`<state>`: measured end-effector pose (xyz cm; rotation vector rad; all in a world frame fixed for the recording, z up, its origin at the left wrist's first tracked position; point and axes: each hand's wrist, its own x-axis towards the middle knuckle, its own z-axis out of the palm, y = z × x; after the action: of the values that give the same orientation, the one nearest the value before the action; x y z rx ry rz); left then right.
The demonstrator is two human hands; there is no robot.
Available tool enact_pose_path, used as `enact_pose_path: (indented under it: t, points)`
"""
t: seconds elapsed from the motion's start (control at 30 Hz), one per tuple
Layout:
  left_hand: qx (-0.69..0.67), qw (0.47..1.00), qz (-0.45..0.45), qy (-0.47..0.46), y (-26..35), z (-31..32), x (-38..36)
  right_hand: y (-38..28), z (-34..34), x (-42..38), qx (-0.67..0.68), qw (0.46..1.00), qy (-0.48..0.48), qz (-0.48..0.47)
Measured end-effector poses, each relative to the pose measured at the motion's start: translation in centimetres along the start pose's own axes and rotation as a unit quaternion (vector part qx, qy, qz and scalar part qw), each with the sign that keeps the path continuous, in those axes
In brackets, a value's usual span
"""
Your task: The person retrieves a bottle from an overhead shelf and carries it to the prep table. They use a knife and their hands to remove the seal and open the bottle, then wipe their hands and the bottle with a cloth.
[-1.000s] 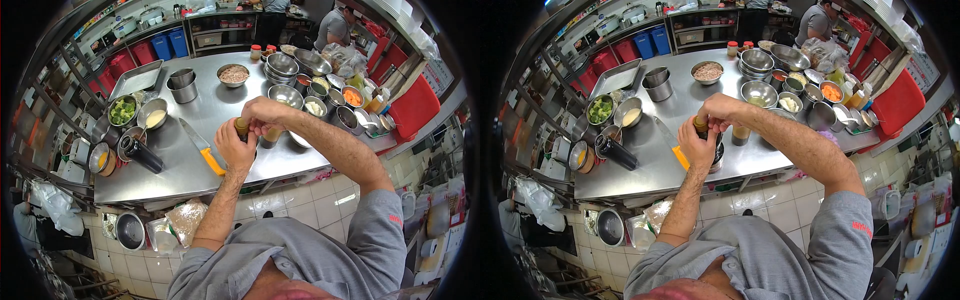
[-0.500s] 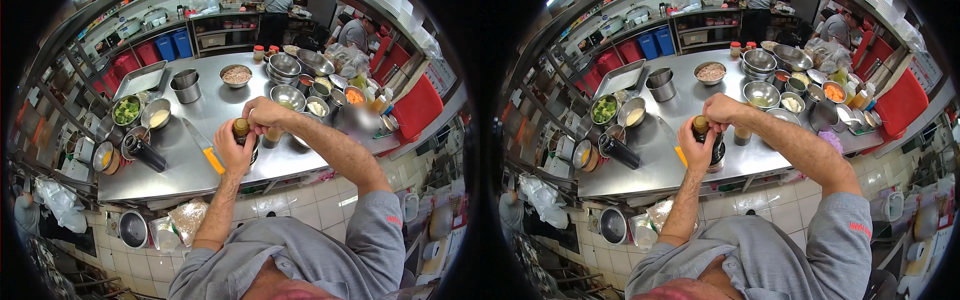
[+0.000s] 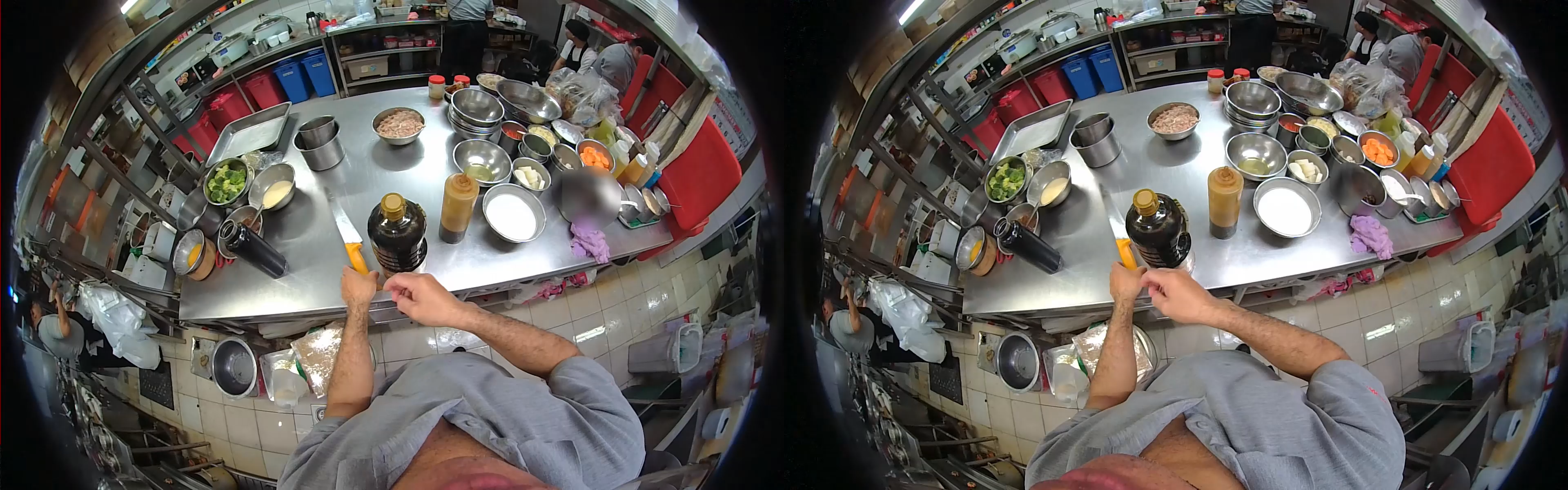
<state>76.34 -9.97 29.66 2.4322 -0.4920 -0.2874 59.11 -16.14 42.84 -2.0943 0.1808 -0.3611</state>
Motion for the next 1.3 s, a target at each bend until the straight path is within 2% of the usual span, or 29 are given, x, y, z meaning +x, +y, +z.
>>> enact_pose_path:
  t: [0.07, 0.1, 0.17, 0.2, 0.23, 0.27, 0.3, 0.37, 0.4, 0.47, 0.5, 0.57, 0.6, 0.63, 0.73, 0.77, 0.83, 0.87, 0.93, 0.97, 1.07, 1.1, 1.17, 1.3]
  points:
    - [0.002, 0.995, -0.037, -0.089, -0.1, -0.9, 1.0, 0.9, 0.7, 0.4, 0.002, 1.0, -0.001, -0.007]
    - [0.004, 0.996, -0.037, -0.086, -0.7, -0.6, 1.1, 1.3, 1.1, 0.6, 0.002, 1.0, -0.003, -0.012]
    - [-0.25, 0.963, -0.06, -0.081, -2.5, -0.1, 1.0, 1.4, 1.3, 0.9, 0.004, 1.0, 0.001, -0.023]
    - [-0.249, 0.964, -0.058, -0.075, -2.9, -0.4, 0.1, 1.2, 1.5, 0.9, -0.015, 0.999, 0.008, -0.039]
    - [-0.309, 0.948, -0.057, -0.054, -3.1, -0.9, -1.8, 1.1, 1.6, 0.9, -0.033, 0.998, 0.014, -0.053]
    - [-0.367, 0.928, -0.057, -0.033, -2.8, -1.5, -3.6, 0.1, 1.3, 0.9, -0.032, 0.999, -0.021, -0.016]
    - [-0.366, 0.928, -0.058, -0.031, -1.8, -2.5, -5.4, -0.6, 1.3, 0.9, -0.03, 0.999, -0.022, -0.017]
    - [-0.41, 0.909, 0.012, 0.071, 0.9, -5.3, -9.4, -2.1, 1.7, 0.8, -0.058, 0.995, 0.052, -0.066]
    - [-0.408, 0.91, 0.008, 0.073, 2.0, -6.4, -10.5, -2.9, 1.5, 0.9, -0.048, 0.995, 0.042, -0.077]
    - [-0.427, 0.894, 0.096, 0.09, 4.2, -8.2, -11.8, -5.1, 0.9, 1.2, -0.049, 0.993, 0.054, -0.092]
    - [-0.426, 0.895, 0.096, 0.092, 5.4, -8.8, -12.2, -6.1, 0.5, 1.4, -0.054, 0.99, 0.073, -0.107]
    - [-0.371, 0.889, 0.233, 0.13, 7.0, -9.3, -12.6, -7.3, -0.5, 1.5, -0.047, 0.99, 0.089, -0.095]
    - [-0.286, 0.901, 0.302, 0.124, 7.2, -9.6, -12.5, -7.6, -1.0, 1.6, -0.042, 0.99, 0.107, -0.081]
    - [-0.286, 0.901, 0.303, 0.124, 7.7, -9.7, -12.7, -7.7, -1.5, 1.5, -0.042, 0.99, 0.107, -0.08]
    - [-0.213, 0.916, 0.336, -0.044, 9.9, -10.1, -13.0, -7.3, -3.9, 1.1, 0.04, 0.979, 0.191, -0.052]
    - [-0.215, 0.916, 0.337, -0.046, 10.3, -10.0, -12.5, -7.1, -5.4, 0.8, 0.053, 0.979, 0.19, -0.044]
    - [-0.132, 0.863, 0.488, 0.015, 11.2, -10.0, -11.2, -6.2, -8.1, 0.4, 0.122, 0.974, 0.19, 0.022]
    - [-0.115, 0.868, 0.479, 0.06, 11.0, -9.6, -10.3, -6.1, -9.3, 0.0, 0.12, 0.974, 0.19, 0.023]
    - [-0.19, 0.9, 0.372, 0.124, 12.0, -8.6, -9.1, -6.0, -11.5, -0.8, -0.074, 0.982, 0.16, -0.069]
    - [-0.222, 0.909, 0.324, 0.139, 12.7, -8.4, -8.5, -5.9, -12.2, -1.3, -0.075, 0.982, 0.158, -0.069]
    - [-0.24, 0.912, 0.302, 0.14, 12.7, -5.6, -5.6, -6.0, -14.0, -2.6, -0.161, 0.986, 0.017, 0.035]
    - [-0.243, 0.912, 0.3, 0.141, 12.6, -5.1, -5.1, -6.1, -14.5, -2.9, -0.164, 0.986, 0.016, 0.035]
    - [-0.223, 0.891, 0.354, 0.176, 12.0, -4.7, -4.1, -6.2, -15.1, -3.3, -0.242, 0.969, -0.009, 0.056]
    - [-0.22, 0.892, 0.36, 0.162, 11.6, -4.8, -3.4, -7.3, -15.6, -3.5, -0.322, 0.942, -0.042, 0.084]
